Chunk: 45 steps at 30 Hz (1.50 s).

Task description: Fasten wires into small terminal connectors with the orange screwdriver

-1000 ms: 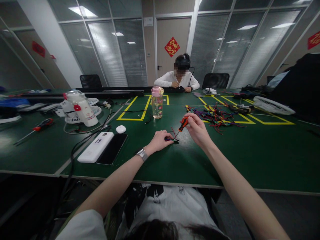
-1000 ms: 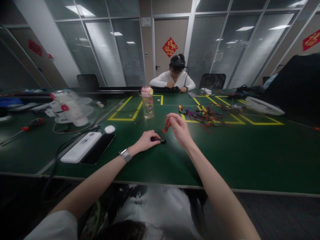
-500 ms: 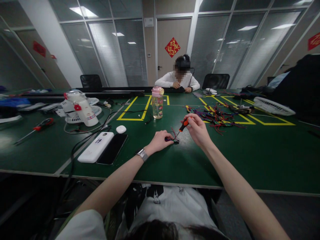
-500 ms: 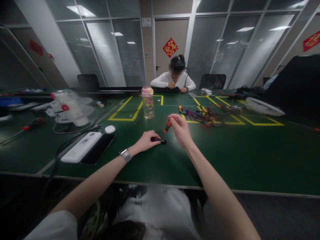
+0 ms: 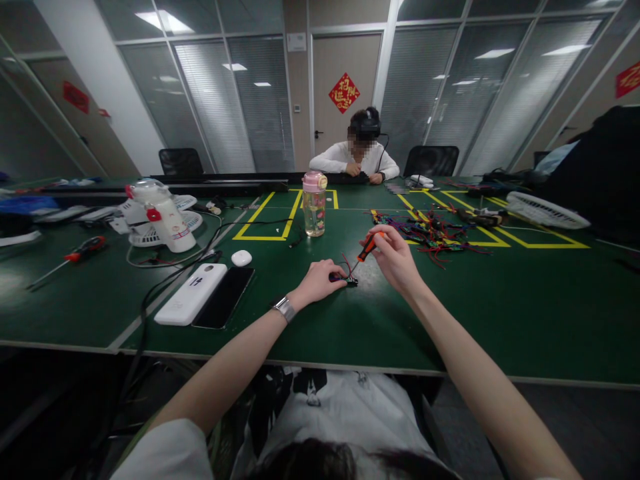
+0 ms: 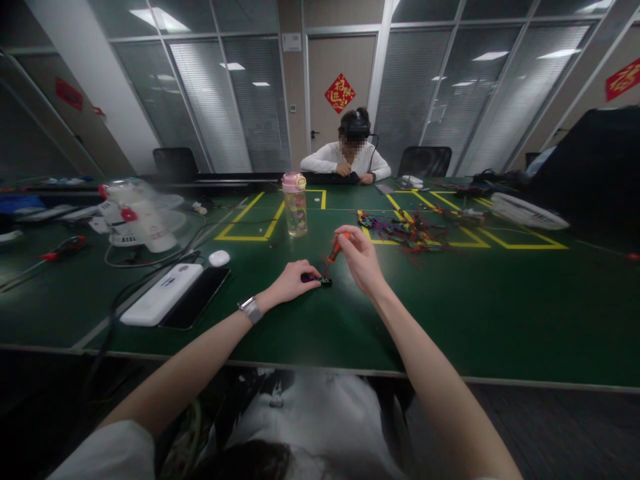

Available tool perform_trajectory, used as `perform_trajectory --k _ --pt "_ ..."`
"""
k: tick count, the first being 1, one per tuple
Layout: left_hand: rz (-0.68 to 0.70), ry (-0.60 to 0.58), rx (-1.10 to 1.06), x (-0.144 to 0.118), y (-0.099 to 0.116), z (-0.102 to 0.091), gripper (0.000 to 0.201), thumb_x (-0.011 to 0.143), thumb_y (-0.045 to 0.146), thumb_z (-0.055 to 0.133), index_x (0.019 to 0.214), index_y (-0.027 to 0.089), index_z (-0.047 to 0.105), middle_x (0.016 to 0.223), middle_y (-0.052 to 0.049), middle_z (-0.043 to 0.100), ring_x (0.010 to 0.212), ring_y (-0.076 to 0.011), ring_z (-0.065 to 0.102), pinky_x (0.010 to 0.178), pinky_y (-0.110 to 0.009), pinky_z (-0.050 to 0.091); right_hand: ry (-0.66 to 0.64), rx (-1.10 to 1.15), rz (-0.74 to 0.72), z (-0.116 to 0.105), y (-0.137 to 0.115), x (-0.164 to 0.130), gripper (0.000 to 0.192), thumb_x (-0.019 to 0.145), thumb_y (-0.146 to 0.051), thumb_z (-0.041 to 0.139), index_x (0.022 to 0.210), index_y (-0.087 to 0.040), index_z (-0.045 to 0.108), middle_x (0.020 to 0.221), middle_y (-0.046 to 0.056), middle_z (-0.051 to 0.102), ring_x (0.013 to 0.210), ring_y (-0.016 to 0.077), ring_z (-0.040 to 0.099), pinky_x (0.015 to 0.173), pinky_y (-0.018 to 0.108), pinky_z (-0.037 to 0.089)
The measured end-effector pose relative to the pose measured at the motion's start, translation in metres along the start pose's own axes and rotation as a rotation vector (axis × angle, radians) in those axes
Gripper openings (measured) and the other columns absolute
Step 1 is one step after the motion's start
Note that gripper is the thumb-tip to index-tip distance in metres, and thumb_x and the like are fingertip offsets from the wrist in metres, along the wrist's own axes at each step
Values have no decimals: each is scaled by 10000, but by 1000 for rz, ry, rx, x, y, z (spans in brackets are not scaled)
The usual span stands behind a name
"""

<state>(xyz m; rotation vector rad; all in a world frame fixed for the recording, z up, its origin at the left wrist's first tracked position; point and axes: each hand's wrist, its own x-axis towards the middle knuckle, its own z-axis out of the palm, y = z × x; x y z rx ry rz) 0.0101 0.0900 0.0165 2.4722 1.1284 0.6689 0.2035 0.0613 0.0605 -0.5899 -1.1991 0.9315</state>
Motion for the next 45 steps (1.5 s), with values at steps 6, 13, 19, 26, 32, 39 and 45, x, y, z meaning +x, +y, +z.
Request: perform_trajectory --k 6,13,19,26,32,39,45 --pt "15 13 8 1 -2 2 141 874 309 752 973 211 773 939 -30 689 899 -190 627 830 -301 440 -74 33 30 -2 0 1 324 816 -514 757 1065 -312 711 908 4 707 896 179 669 900 359 551" --pt "7 10 10 1 -3 4 143 876 315 748 979 219 774 938 -28 685 911 -192 626 834 -301 442 -75 70 17 -2 4 1 244 867 -503 705 1026 -320 684 976 4 745 961 192 701 1018 425 519" --pt "-1 1 17 0 1 1 135 885 313 736 974 217 769 937 -26 682 912 -191 629 839 -299 445 -16 19 0 -5 6 2 229 802 -481 783 954 -325 710 886 -24 691 870 158 653 936 359 543" --pt "-8 -3 7 0 2 0 134 879 304 742 973 213 771 934 -27 679 908 -191 625 838 -300 444 -59 34 49 -5 2 2 326 803 -494 775 1076 -325 720 933 -2 723 919 176 670 921 373 535" --pt "4 8 -4 1 -1 2 135 876 307 747 969 213 772 929 -26 680 907 -189 624 832 -298 445 -49 54 50 -2 4 1 293 823 -506 747 1044 -321 697 952 11 730 968 195 678 977 417 532" --pt "-1 2 -2 0 0 1 132 874 308 746 963 214 770 926 -25 682 894 -186 629 822 -292 454 2 -6 21 -8 4 4 262 780 -503 792 923 -305 698 839 -24 656 801 158 637 847 345 554" --pt "8 8 -2 0 -1 1 140 878 311 742 970 210 773 932 -29 683 890 -186 630 820 -293 452 -30 38 67 -4 -1 3 344 749 -539 806 993 -312 719 920 5 718 905 193 674 910 388 546"
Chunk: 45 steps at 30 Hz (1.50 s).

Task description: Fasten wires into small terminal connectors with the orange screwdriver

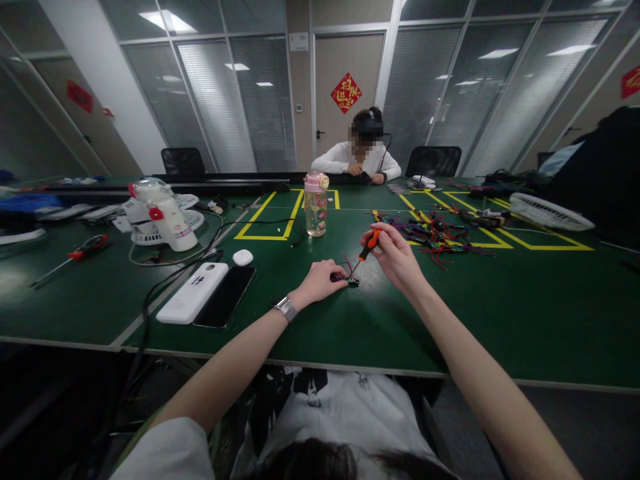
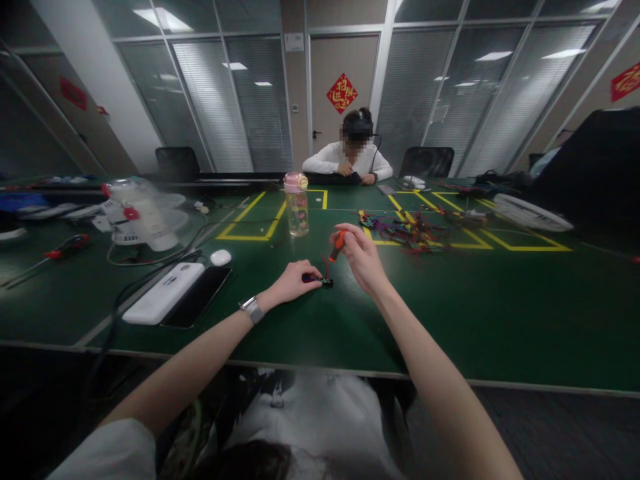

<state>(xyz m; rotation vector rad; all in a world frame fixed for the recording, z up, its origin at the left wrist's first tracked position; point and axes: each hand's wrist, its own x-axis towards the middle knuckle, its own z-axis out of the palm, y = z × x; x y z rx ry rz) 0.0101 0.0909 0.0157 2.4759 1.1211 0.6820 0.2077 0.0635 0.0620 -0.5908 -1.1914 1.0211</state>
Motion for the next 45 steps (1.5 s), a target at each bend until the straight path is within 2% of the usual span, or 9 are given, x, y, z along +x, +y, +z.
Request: perform_trajectory --k 4,11,19,27,34,38,42,45 --pt "-7 -6 9 0 0 0 137 878 311 744 969 213 773 936 -27 686 901 -187 630 827 -293 450 1 30 10 3 2 -1 329 791 -541 763 1025 -318 703 939 6 725 929 193 680 951 403 540" --pt "-10 -9 10 0 2 -1 144 883 321 736 972 215 772 941 -30 689 904 -188 634 839 -298 458 19 -66 -41 1 5 -2 243 810 -492 762 974 -327 690 841 -30 656 806 158 631 838 339 543" --pt "-7 -7 -3 -1 1 -1 141 883 314 734 981 222 773 949 -29 686 909 -189 629 849 -303 454 -10 -52 -9 2 1 -1 335 830 -551 718 1078 -328 686 934 12 720 938 204 674 916 394 539" --pt "-17 -11 25 0 2 -1 146 880 320 740 981 220 772 922 -23 679 905 -190 626 863 -307 442 30 -42 -53 3 3 -3 241 792 -504 783 942 -329 710 800 -33 638 783 155 622 828 329 548" --pt "-11 -12 3 0 1 0 147 880 323 740 972 214 772 934 -28 678 908 -191 624 852 -306 448 -11 -67 -26 2 3 -1 296 864 -531 682 1083 -331 686 921 5 697 910 185 662 917 375 538" --pt "-7 -10 -2 -1 1 -1 141 877 309 743 977 214 770 943 -28 678 915 -189 625 855 -303 449 -20 -18 -12 6 4 -3 280 853 -540 695 1043 -335 681 925 -2 694 888 177 657 896 368 548" --pt "-7 -12 4 -1 2 -1 146 886 319 731 984 218 769 947 -28 679 908 -189 627 850 -303 449 -14 -66 -37 4 3 -3 259 814 -520 748 974 -330 676 891 -19 655 824 162 628 860 346 556" --pt "-4 -14 8 0 1 -1 145 885 323 733 983 222 769 946 -26 681 907 -189 627 854 -306 447 -8 -53 -25 2 3 -2 280 804 -525 756 989 -326 685 877 -18 648 825 159 623 880 344 554"
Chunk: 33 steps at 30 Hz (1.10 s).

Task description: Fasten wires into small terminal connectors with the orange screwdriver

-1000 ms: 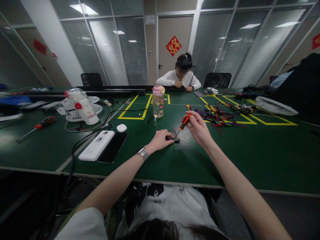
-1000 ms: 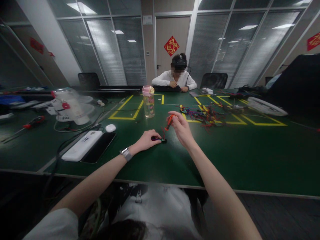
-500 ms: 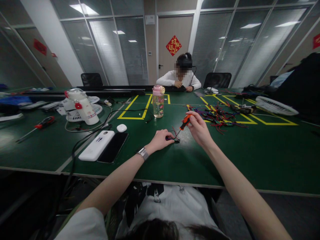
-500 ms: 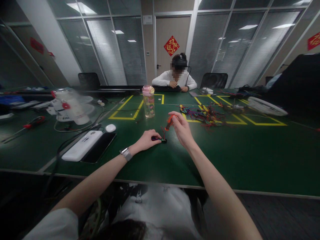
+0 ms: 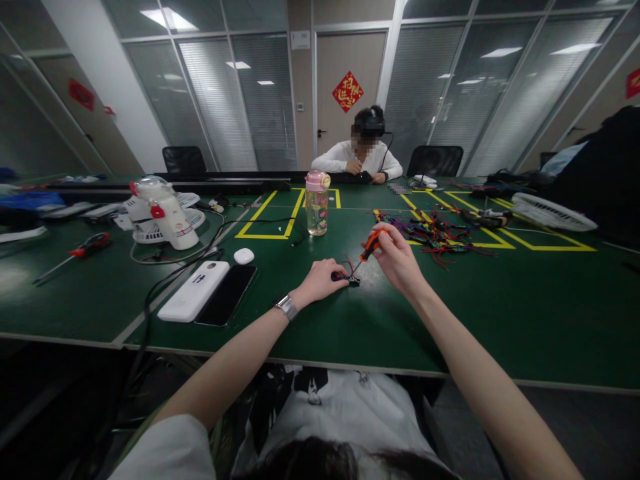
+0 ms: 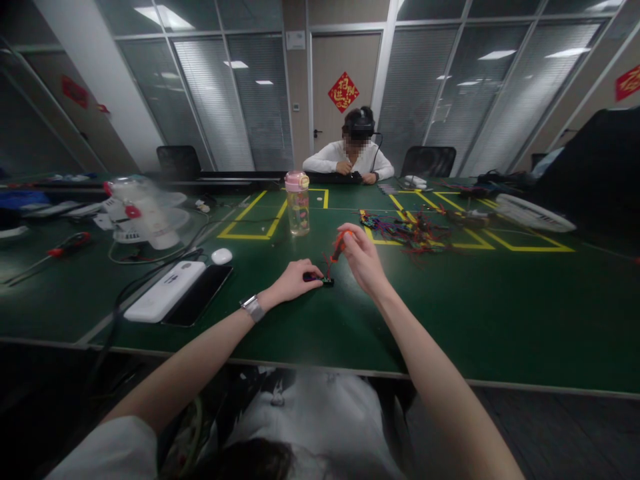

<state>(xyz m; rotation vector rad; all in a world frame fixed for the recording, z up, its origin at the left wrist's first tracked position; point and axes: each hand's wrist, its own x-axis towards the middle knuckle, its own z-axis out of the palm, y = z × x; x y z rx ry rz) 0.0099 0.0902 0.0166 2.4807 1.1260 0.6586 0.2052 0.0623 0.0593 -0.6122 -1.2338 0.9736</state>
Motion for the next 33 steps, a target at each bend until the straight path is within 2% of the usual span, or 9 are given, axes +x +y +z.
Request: perform_trajectory --k 4,10,15,18,22,26,30,33 --pt "-1 7 3 0 0 1 142 881 318 738 976 218 770 940 -27 682 908 -191 626 852 -306 446 -24 54 27 2 -1 0 321 836 -530 720 1086 -333 681 909 -9 686 868 163 650 904 353 548" --pt "-10 3 5 0 3 -1 136 877 309 740 974 220 770 942 -27 684 912 -190 630 854 -304 453 -3 -11 -27 5 1 -2 266 869 -536 671 1018 -317 654 894 1 693 864 180 657 858 362 553" --pt "0 -3 9 0 2 -1 153 892 330 721 983 216 768 947 -30 684 909 -190 630 841 -299 457 48 -116 -102 2 3 -1 254 813 -514 743 939 -305 673 857 -16 643 804 167 617 815 335 550" --pt "-5 -2 14 -1 2 -1 147 891 326 724 979 218 770 944 -28 679 900 -188 627 842 -298 452 12 -96 -59 1 1 -1 265 841 -515 714 1020 -320 697 848 -8 664 829 177 634 830 346 548" --pt "-10 2 17 -1 4 -2 147 894 326 724 983 219 770 948 -29 674 905 -187 626 848 -296 449 -24 -31 -12 3 -1 -1 328 856 -515 699 1128 -331 687 937 7 721 929 188 670 896 365 535" --pt "-16 -1 21 -2 5 -3 153 897 332 719 985 217 769 955 -31 672 909 -189 626 852 -299 452 -1 -22 -18 3 1 -1 266 866 -527 683 1043 -328 686 943 3 714 921 193 669 870 367 535" --pt "-15 -6 27 -2 5 -4 167 897 342 718 992 215 770 953 -33 672 903 -189 626 850 -299 455 32 -64 -37 -1 4 0 237 812 -497 755 957 -318 699 926 -13 679 855 174 641 856 347 531" --pt "-16 -5 23 -2 5 -4 166 894 338 724 988 212 775 947 -33 673 888 -187 626 836 -296 454 23 -73 -33 -2 3 0 254 825 -499 742 1007 -324 714 916 -5 684 869 181 642 856 348 530"
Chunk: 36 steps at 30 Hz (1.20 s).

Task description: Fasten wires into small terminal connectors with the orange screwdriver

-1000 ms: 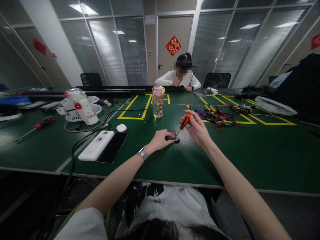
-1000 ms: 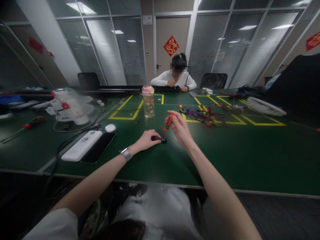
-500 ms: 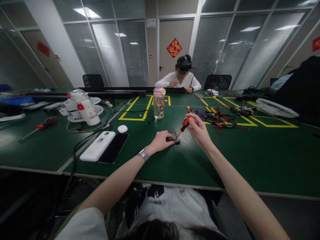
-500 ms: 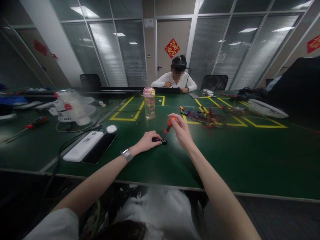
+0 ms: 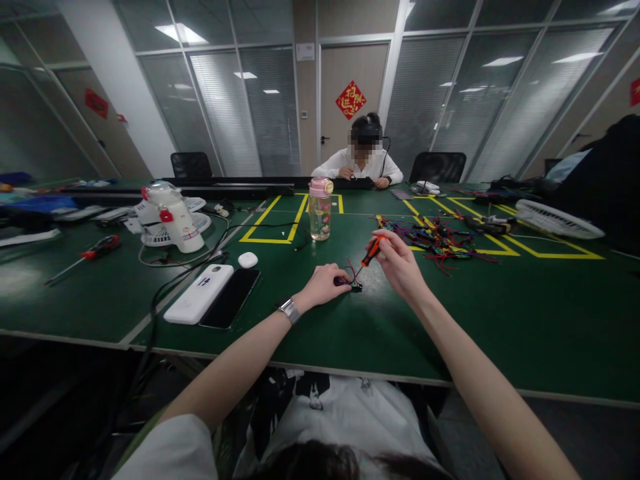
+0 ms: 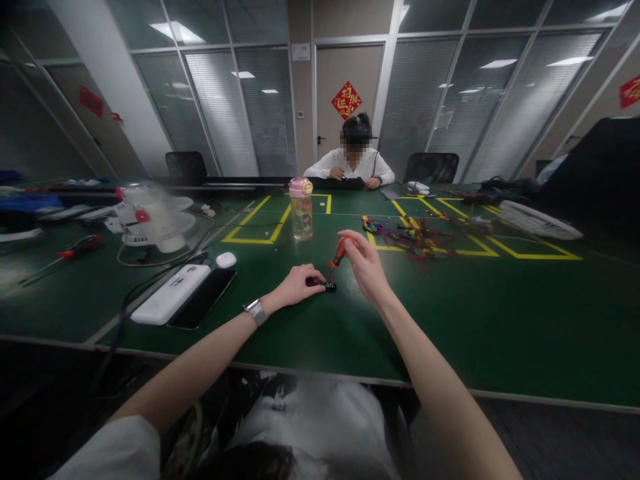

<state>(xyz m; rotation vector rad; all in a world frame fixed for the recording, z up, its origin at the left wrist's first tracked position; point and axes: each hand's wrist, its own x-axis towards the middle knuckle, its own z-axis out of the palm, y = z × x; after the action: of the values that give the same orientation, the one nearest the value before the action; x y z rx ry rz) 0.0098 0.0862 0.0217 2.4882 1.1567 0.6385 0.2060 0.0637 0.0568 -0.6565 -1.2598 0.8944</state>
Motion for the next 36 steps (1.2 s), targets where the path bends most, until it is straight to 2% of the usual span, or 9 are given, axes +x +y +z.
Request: perform_trajectory --k 5,8,12,20,25,29,36 --pt "-4 1 -2 0 0 1 148 887 319 731 988 222 777 951 -27 674 888 -181 628 839 -289 456 -30 71 5 4 -3 -1 313 849 -528 712 1084 -321 715 952 13 718 934 194 665 885 367 527" --pt "-8 -1 2 0 0 1 148 890 309 726 996 219 777 951 -29 673 894 -183 627 846 -292 456 -30 130 20 5 -3 -1 286 821 -532 747 1014 -322 733 949 7 719 923 185 667 880 353 528" --pt "-3 -6 0 1 -1 1 153 887 320 731 997 223 775 953 -30 671 907 -188 624 848 -292 451 8 103 10 3 -1 0 249 743 -482 835 909 -321 744 888 -25 690 819 148 637 833 308 525" --pt "-5 3 -12 1 -3 2 141 883 312 738 983 217 770 951 -27 673 910 -186 622 862 -296 449 -23 118 55 3 -3 0 366 806 -543 751 1097 -323 722 941 9 740 916 188 678 898 356 523" --pt "-2 -5 -11 1 -2 1 141 886 312 733 982 216 772 955 -29 674 912 -188 622 855 -301 448 6 130 52 4 -2 0 304 793 -540 763 992 -314 718 946 5 732 909 187 668 866 344 527" --pt "7 1 -15 1 -3 2 149 886 319 735 982 211 772 958 -32 678 907 -190 622 857 -307 448 29 46 5 2 -2 0 262 765 -502 802 919 -312 708 846 -24 666 804 160 617 816 314 522" --pt "4 6 -24 1 -3 3 134 877 309 745 972 218 771 942 -27 674 906 -189 622 856 -303 449 -27 80 20 2 -2 0 367 820 -529 737 1126 -335 678 908 -1 719 894 180 665 882 350 523"
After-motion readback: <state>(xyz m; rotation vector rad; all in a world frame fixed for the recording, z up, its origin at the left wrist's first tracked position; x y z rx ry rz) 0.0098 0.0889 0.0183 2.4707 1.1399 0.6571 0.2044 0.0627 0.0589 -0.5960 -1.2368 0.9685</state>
